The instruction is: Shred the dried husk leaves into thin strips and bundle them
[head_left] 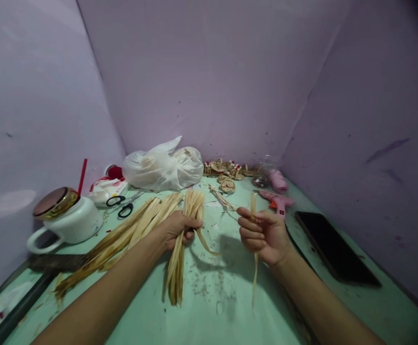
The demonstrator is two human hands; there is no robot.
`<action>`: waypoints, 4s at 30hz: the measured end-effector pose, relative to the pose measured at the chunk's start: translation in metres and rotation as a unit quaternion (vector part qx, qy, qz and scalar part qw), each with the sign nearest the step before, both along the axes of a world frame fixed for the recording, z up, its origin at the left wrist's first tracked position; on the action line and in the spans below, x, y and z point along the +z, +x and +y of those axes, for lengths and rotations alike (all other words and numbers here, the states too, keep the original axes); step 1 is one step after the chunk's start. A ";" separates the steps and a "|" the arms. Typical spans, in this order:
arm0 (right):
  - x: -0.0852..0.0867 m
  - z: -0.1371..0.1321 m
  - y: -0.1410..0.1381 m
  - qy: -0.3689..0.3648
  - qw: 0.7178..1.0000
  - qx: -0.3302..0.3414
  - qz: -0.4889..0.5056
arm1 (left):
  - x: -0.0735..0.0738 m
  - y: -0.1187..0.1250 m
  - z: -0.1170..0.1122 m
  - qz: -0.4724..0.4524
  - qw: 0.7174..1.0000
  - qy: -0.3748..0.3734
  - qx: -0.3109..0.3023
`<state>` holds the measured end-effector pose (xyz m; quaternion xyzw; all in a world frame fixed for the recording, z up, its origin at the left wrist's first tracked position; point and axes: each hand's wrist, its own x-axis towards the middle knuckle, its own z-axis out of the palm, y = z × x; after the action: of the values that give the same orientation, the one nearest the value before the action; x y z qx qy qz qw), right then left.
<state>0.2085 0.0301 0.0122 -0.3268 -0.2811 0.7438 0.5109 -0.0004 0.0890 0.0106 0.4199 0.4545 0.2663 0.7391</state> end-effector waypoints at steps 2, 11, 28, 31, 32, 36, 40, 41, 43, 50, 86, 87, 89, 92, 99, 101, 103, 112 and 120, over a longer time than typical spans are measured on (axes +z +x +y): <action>0.002 -0.001 0.003 -0.021 0.999 0.046 -0.014 | 0.000 0.002 -0.003 0.018 1.000 0.008 -0.013; 0.009 0.000 0.019 -0.021 0.996 -0.053 -0.070 | 0.006 0.007 -0.010 0.067 0.997 0.032 -0.031; -0.006 -0.009 -0.050 0.009 0.983 -0.036 -0.179 | 0.011 0.023 -0.028 0.066 0.996 0.067 -0.011; -0.011 -0.008 -0.050 0.050 0.982 -0.021 -0.179 | 0.009 0.023 -0.029 0.107 0.991 0.083 -0.021; -0.012 -0.008 -0.050 0.057 0.982 -0.016 -0.181 | 0.009 0.023 -0.029 0.120 0.989 0.089 -0.022; -0.014 -0.008 -0.050 0.050 0.983 -0.009 -0.175 | 0.011 0.024 -0.030 0.126 0.987 0.094 -0.022; -0.013 -0.010 -0.054 0.047 0.988 0.003 -0.146 | 0.010 0.026 -0.033 0.111 0.988 0.104 -0.025; -0.014 -0.010 -0.055 0.052 0.989 0.005 -0.139 | 0.009 0.026 -0.034 0.109 0.988 0.106 -0.019; -0.016 -0.010 -0.056 0.051 0.990 0.002 -0.133 | 0.007 0.027 -0.035 0.103 0.989 0.104 -0.004; -0.017 -0.005 -0.045 -0.014 0.990 -0.046 -0.133 | 0.002 0.022 -0.027 -0.043 0.998 0.049 -0.012; -0.020 -0.011 -0.049 0.040 0.987 0.074 -0.134 | 0.011 0.021 -0.029 -0.010 1.000 0.020 -0.014; -0.022 -0.010 -0.047 0.022 0.990 0.052 -0.131 | 0.011 0.019 -0.027 -0.023 1.000 0.015 -0.013; -0.023 -0.005 -0.044 -0.024 0.993 -0.023 -0.115 | 0.009 0.015 -0.023 -0.047 0.999 0.005 -0.012; -0.023 0.000 -0.041 -0.073 0.984 -0.126 -0.105 | 0.005 0.013 -0.020 -0.072 0.997 -0.009 -0.015; -0.017 -0.008 -0.050 -0.021 0.967 -0.132 -0.219 | 0.001 0.021 -0.030 -0.132 0.989 0.008 -0.068; -0.017 -0.009 -0.052 -0.021 0.961 -0.135 -0.241 | 0.000 0.023 -0.033 -0.142 0.987 0.008 -0.081; -0.018 -0.008 -0.052 -0.026 0.960 -0.124 -0.249 | -0.001 0.025 -0.034 -0.141 0.986 0.009 -0.083; -0.020 -0.003 -0.044 -0.028 0.968 -0.099 -0.228 | -0.004 0.023 -0.027 -0.113 0.993 -0.044 0.004; -0.023 0.001 -0.041 -0.042 0.971 -0.095 -0.216 | 0.001 0.023 -0.025 -0.098 0.989 -0.107 0.014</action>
<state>0.1671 0.0308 -0.0103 -0.5264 -0.3209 0.6146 0.4921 0.0224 0.0638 0.0114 0.3035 0.4121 0.2663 0.8168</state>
